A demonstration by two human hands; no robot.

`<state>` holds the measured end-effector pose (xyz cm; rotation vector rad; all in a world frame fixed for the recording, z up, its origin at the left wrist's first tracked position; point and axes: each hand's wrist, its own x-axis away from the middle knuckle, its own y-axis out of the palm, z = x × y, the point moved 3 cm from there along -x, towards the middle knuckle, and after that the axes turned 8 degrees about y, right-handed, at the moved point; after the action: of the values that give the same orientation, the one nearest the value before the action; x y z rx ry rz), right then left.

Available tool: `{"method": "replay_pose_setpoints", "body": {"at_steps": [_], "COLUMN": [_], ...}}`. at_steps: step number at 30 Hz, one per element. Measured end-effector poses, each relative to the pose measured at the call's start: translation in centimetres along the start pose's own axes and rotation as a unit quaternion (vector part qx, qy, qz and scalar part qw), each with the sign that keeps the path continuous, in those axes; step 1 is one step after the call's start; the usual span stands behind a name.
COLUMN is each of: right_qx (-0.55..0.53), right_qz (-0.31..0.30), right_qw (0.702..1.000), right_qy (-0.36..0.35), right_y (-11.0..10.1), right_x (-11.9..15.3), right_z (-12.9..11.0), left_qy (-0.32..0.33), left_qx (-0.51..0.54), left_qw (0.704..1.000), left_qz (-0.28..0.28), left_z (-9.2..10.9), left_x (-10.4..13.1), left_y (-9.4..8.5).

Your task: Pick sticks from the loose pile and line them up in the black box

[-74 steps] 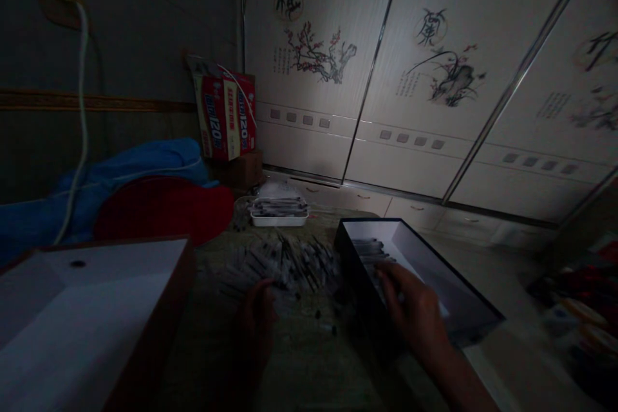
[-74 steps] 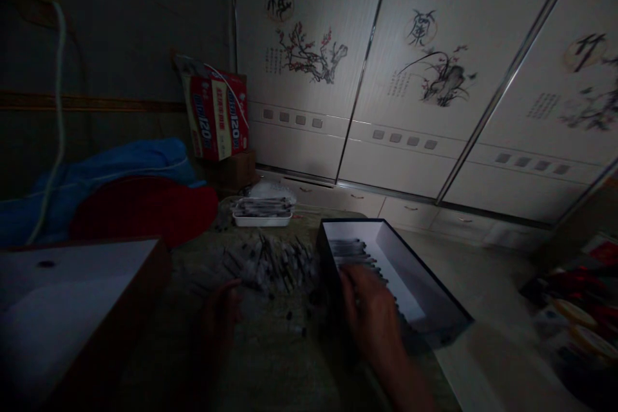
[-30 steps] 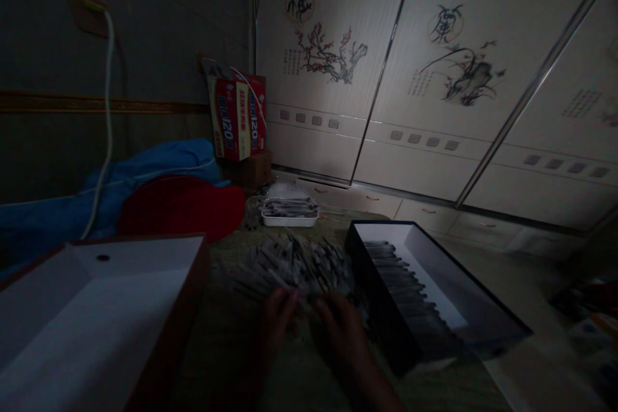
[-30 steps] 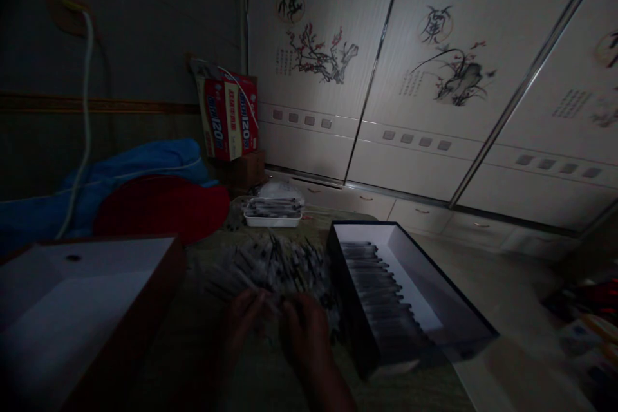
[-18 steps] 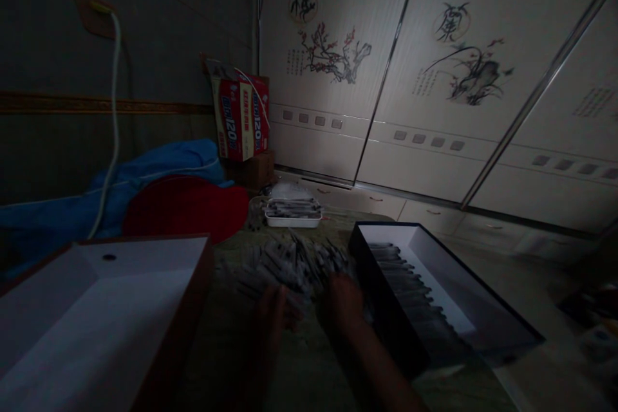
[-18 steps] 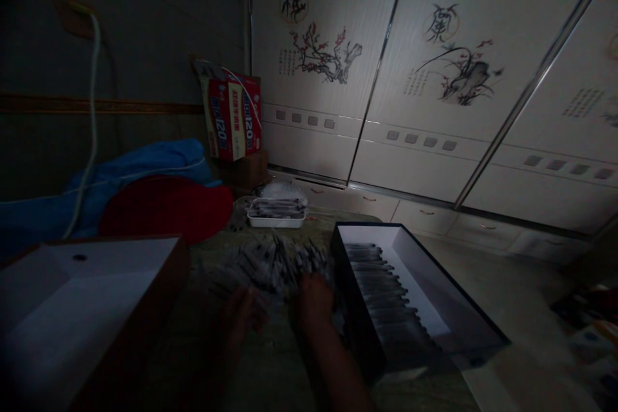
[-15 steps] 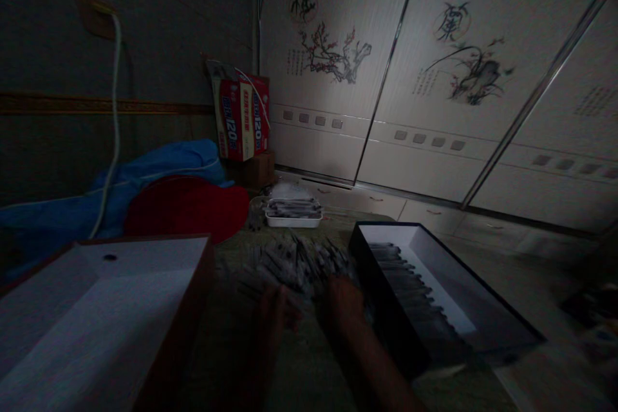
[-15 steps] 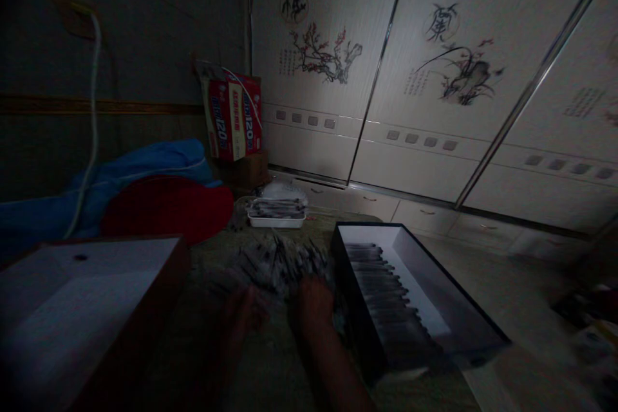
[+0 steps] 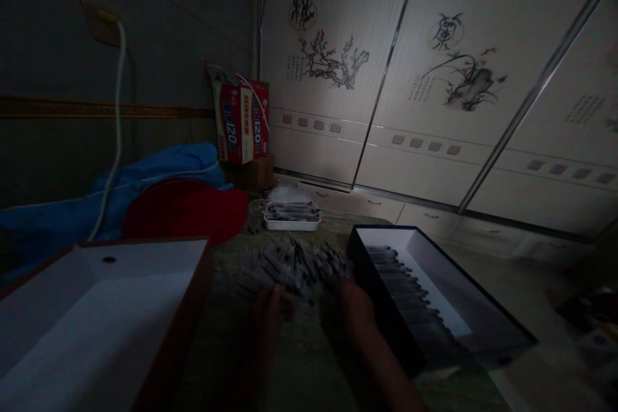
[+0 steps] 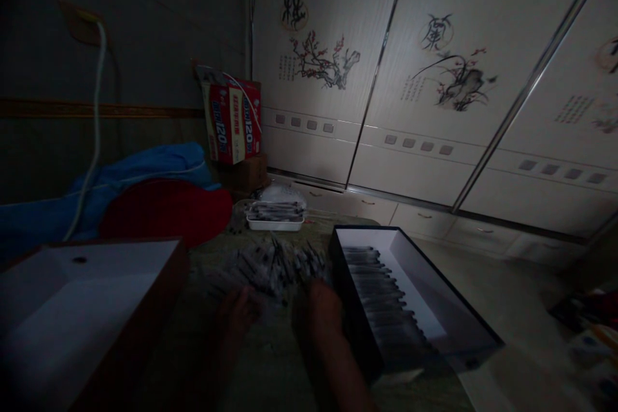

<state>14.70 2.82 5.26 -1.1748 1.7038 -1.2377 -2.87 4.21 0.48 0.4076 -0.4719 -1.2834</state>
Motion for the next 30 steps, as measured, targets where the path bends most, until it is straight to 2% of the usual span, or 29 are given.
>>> {"method": "replay_pose_setpoints", "body": {"at_steps": [2,4,8,12,14,20,26,30], "right_qx": [-0.024,-0.095,-0.292,-0.311,-0.299,-0.302,-0.312,-0.314], "right_qz": [0.007,0.039,0.147,0.211,0.22,0.212,0.221,0.217], "right_qw": [0.999,0.993,0.936,0.905,0.903,0.908,0.908,0.908], "right_qy": [-0.024,-0.058,-0.128,-0.202,-0.216,-0.196,-0.171,-0.173], "right_y": [-0.6,-1.2,-2.0,-2.2,-2.1,-1.5,-1.0,-1.1], "right_x": [0.9,2.3,5.8,8.0,8.3,8.2,8.0,8.1], "right_z": [0.5,0.9,1.0,0.3,0.1,0.2,0.1,0.0], "left_qy": [-0.013,-0.023,-0.045,-0.049,-0.054,-0.045,-0.032,-0.035], "left_qx": [0.041,0.074,0.105,0.116,0.116,0.125,0.068,0.041], "left_qw": [0.999,0.997,0.993,0.992,0.992,0.991,0.997,0.998], "left_qz": [0.009,0.01,0.013,0.014,0.016,0.011,-0.012,-0.033], "left_z": [0.3,0.5,0.4,0.1,-0.1,-0.5,0.5,0.5], "left_x": [0.1,0.1,0.2,0.2,0.1,-0.3,0.8,1.0], "left_y": [0.1,0.3,0.3,0.2,0.1,-0.2,0.8,1.2]}}
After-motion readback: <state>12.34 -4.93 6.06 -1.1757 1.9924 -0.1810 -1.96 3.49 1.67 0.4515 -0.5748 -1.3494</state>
